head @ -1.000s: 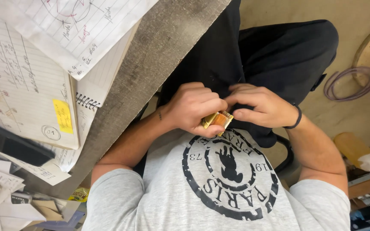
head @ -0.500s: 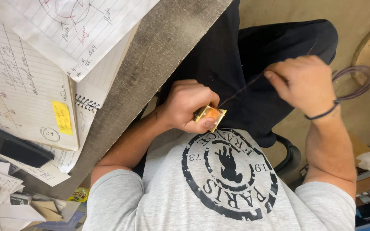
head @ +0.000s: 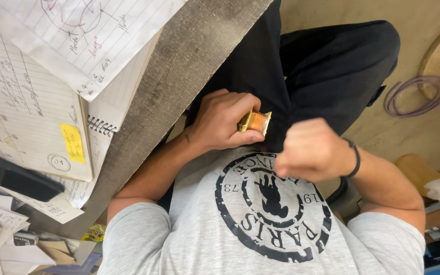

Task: Writing notes in a notebook and winding copper wire onto a small spool

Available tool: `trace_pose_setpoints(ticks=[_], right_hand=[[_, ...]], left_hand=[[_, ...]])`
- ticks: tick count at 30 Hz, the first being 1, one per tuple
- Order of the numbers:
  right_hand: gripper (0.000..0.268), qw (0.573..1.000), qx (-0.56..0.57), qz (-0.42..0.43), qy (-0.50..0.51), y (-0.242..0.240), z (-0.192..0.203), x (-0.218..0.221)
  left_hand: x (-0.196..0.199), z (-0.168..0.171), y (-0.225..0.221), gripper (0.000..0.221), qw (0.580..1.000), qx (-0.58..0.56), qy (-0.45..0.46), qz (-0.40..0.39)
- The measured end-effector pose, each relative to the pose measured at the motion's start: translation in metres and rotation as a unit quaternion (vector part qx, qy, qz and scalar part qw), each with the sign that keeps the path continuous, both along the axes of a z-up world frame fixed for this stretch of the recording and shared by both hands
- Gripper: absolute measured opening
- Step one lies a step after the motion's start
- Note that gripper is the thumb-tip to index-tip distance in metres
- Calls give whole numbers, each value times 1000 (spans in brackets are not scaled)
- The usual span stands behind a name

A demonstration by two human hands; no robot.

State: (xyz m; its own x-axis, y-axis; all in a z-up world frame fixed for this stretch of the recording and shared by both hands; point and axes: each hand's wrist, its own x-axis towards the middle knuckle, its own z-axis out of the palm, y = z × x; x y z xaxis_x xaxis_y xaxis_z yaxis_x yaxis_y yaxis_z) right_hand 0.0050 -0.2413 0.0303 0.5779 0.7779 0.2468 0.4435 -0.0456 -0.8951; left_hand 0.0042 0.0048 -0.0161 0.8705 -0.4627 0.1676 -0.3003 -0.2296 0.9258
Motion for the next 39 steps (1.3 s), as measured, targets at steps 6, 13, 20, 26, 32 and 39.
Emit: trace_pose_setpoints(ticks=[6,13,20,26,32,39], right_hand=[[21,963,-268,-17,19,-36,-58,24],[49,949,-256,-124,-139,-32,-48,45],[28,987,-21,5,162,-8,-32,27],[22,990,-43,106,88,0,12,5],[20,955,-284,-61,55,-64,-54,47],[67,959,-268,-60,-70,-38,-24,48]], left_hand=[[-5,-1,4,40,993,-110,43,22],[-6,6,-10,36,996,-79,-38,-1],[-3,5,-3,41,999,-45,-21,-20],[-8,-8,0,46,996,-64,57,14],[-6,14,6,37,997,-74,-2,0],[0,23,2,36,997,-28,-10,-70]])
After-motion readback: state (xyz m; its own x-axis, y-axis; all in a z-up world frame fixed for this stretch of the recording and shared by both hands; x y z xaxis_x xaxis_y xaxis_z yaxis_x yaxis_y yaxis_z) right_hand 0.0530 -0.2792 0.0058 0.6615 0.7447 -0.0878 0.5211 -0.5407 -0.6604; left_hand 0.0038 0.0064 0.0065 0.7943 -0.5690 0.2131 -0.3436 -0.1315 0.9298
